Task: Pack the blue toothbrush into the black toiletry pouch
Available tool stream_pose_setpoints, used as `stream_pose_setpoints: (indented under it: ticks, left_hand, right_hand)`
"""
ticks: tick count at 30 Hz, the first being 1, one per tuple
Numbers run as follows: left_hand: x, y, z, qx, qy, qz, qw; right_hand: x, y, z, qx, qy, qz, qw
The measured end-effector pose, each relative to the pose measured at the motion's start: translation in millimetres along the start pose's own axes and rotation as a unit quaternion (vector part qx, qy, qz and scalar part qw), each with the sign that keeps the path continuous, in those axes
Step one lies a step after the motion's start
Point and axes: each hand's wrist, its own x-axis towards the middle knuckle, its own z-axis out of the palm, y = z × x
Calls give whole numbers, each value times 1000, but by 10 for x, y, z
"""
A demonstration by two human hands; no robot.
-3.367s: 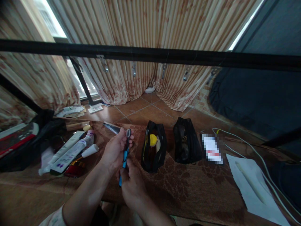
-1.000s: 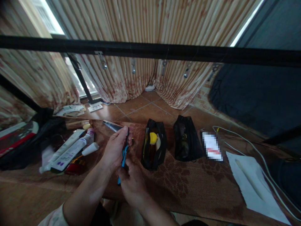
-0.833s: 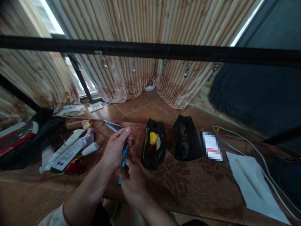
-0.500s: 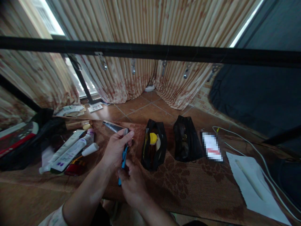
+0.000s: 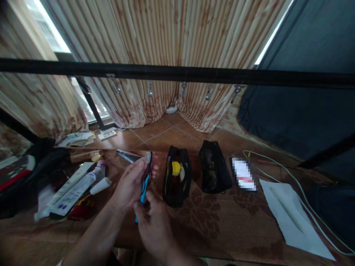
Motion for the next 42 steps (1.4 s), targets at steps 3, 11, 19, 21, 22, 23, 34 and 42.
stream_pose_setpoints:
  ticks: [3, 11, 19, 21, 22, 23, 34, 42]
  left_hand:
    - [12, 22, -43, -6, 5, 3, 1000]
    - [63, -239, -43, 253, 33, 59, 965]
    - [34, -377, -22, 444, 27, 77, 892]
    - [43, -387, -28, 458, 15, 67, 886]
    - [48, -394, -33, 461, 7, 65, 885]
    - [52, -402, -38, 462, 0, 64, 884]
    - [64, -448, -80, 485, -35, 57, 872]
    - [55, -415, -45, 486, -29, 56, 872]
  right_hand:
    - [20, -128, -152, -12, 30, -57, 998]
    - [295, -253, -901, -176, 263, -128, 940]
    - [346, -201, -1016, -231, 243, -77, 939]
    - [342, -222, -997, -258, 250, -57, 932]
    - [342, -237, -988, -286, 251, -46, 924]
    - [342, -253, -978, -320, 252, -34, 913]
    - [347, -303, -904, -526, 228, 53, 817]
    - [334, -217, -943, -525, 249, -17, 814]
